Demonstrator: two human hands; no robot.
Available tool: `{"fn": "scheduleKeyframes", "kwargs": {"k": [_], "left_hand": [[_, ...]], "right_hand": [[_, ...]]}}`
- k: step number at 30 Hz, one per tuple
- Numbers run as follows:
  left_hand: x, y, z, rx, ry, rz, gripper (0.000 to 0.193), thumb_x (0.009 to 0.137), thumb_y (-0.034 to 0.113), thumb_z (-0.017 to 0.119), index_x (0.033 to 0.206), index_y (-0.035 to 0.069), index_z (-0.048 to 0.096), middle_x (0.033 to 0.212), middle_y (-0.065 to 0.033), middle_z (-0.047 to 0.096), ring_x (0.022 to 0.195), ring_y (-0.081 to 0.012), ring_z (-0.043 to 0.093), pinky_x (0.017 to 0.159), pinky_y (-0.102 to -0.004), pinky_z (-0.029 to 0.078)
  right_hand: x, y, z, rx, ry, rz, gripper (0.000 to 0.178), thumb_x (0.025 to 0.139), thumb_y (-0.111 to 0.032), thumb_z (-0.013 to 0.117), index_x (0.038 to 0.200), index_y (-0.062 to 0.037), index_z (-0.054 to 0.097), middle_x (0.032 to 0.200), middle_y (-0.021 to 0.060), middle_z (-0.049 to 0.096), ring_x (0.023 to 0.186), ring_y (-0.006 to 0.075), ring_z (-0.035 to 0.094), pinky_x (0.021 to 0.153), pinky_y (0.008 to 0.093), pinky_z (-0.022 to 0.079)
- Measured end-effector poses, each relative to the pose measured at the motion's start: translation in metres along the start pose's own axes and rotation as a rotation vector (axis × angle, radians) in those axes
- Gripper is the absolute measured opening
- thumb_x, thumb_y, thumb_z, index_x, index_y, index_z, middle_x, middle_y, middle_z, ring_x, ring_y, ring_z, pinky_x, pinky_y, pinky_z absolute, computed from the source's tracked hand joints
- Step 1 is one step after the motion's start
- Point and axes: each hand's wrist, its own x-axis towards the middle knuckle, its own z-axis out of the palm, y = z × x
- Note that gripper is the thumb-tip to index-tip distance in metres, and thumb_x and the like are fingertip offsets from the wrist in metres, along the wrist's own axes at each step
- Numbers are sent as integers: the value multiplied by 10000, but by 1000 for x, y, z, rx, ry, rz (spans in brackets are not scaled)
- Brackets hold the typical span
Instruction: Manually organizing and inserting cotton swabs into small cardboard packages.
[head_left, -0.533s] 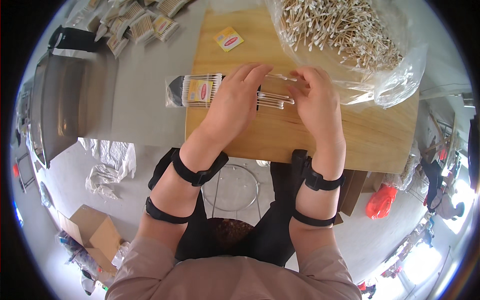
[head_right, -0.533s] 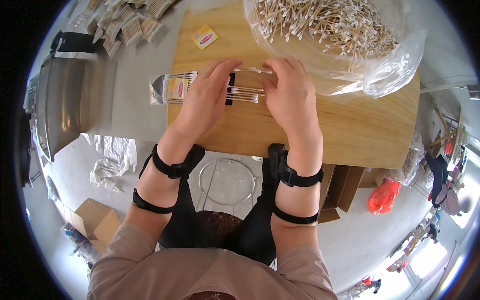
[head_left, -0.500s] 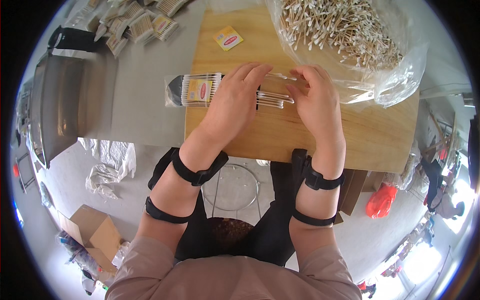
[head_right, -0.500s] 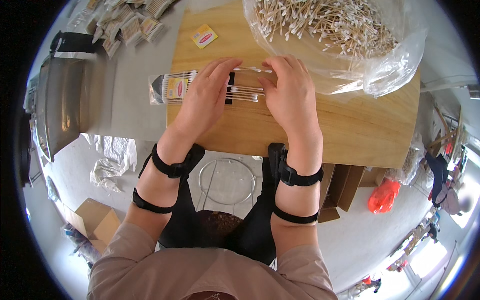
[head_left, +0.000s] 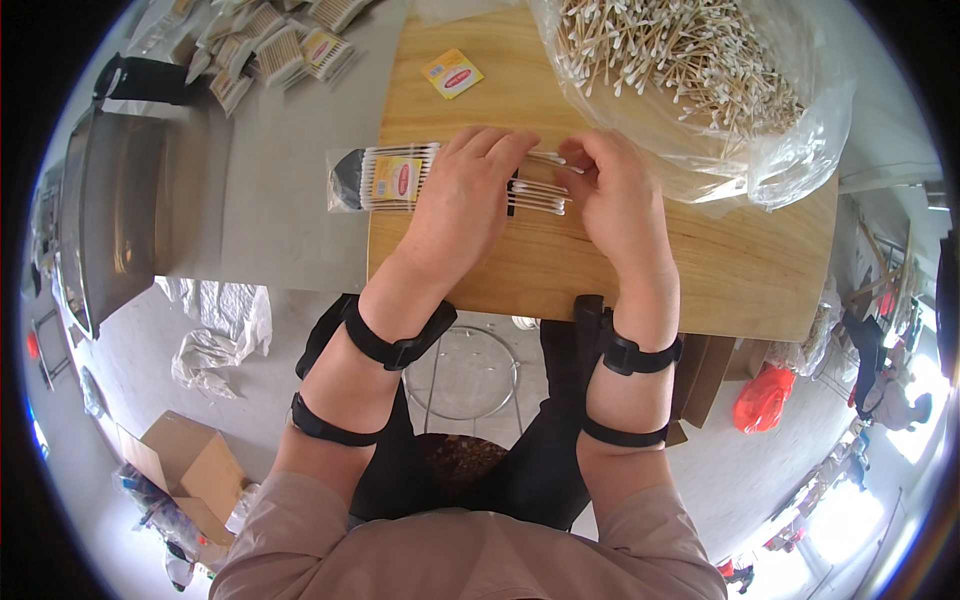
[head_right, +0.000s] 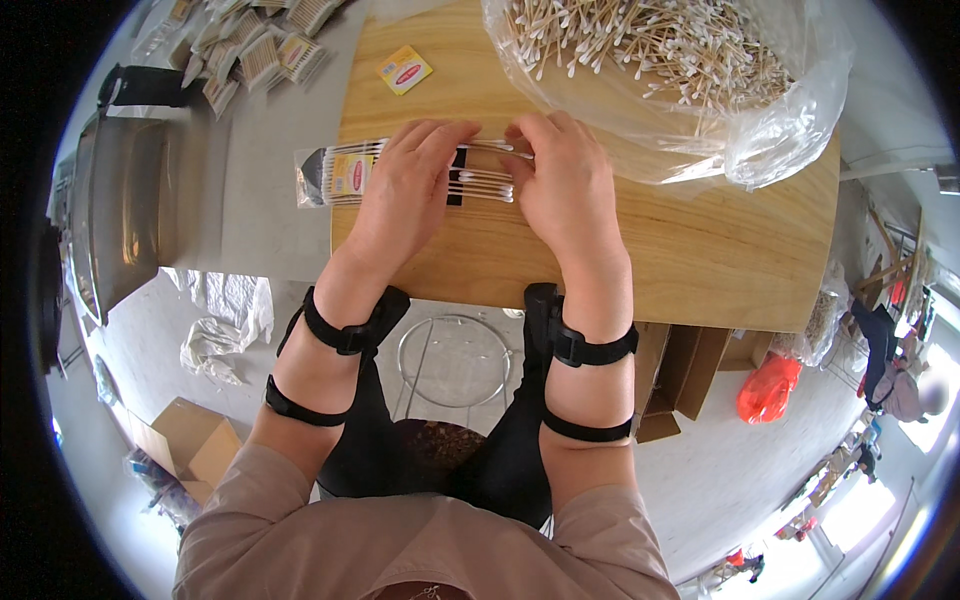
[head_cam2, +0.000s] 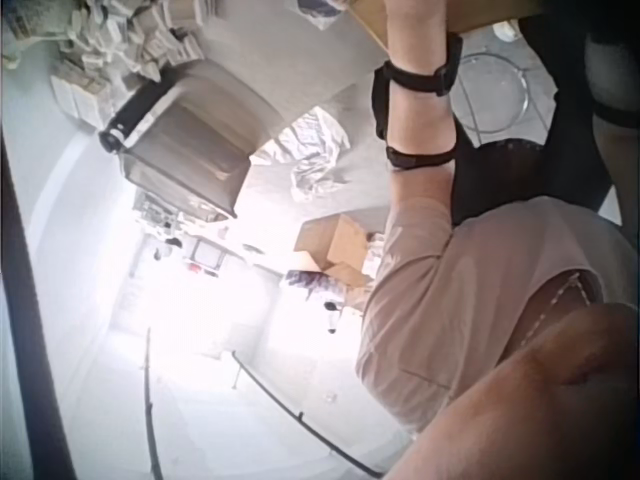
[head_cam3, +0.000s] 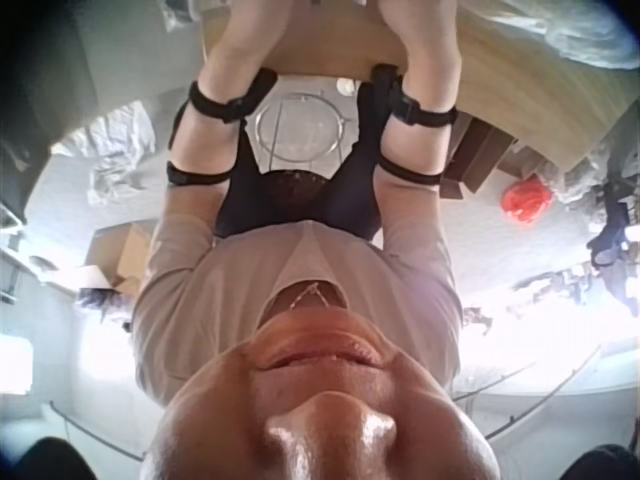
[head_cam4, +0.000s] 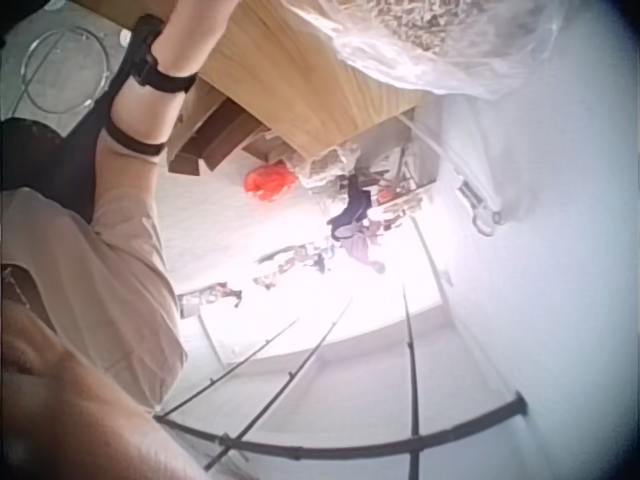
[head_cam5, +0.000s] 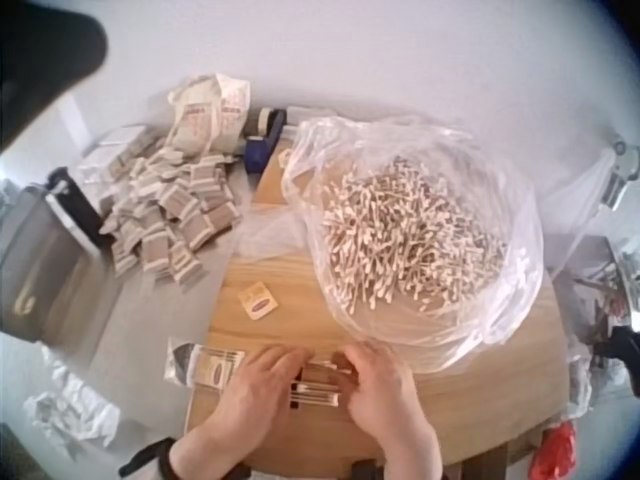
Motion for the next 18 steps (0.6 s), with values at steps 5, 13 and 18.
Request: {"fn": "scheduleKeyframes", "kwargs": {"k": [5,13,18], "left_hand": [[-2,-1,1,-8,13,-11,432,819,-131,529,1215,23,607,1145,-168,642,1078,-380,584,932,-442,478],[0,-1,3,-25,71,-12,458,832,-145,503,1254,16,581,1202,-186,616,1104,-393,578,941,-428,478],[0,-3,3,-31,73,-4,464,828,-149,499,1253,16,581,1195,-190,621,1108,-393,578,946,-432,476]], "right_hand": [[0,1,3,-63,-6,17,85,818,-81,709,859,-33,652,861,128,637,872,344,611,768,442,489],[1,-1,2,-29,15,25,71,820,-84,711,861,-49,663,865,117,636,875,336,613,764,444,489],[1,2,4,-90,-1,-13,88,819,-91,715,885,-58,668,864,109,633,884,333,613,767,442,492]]}}
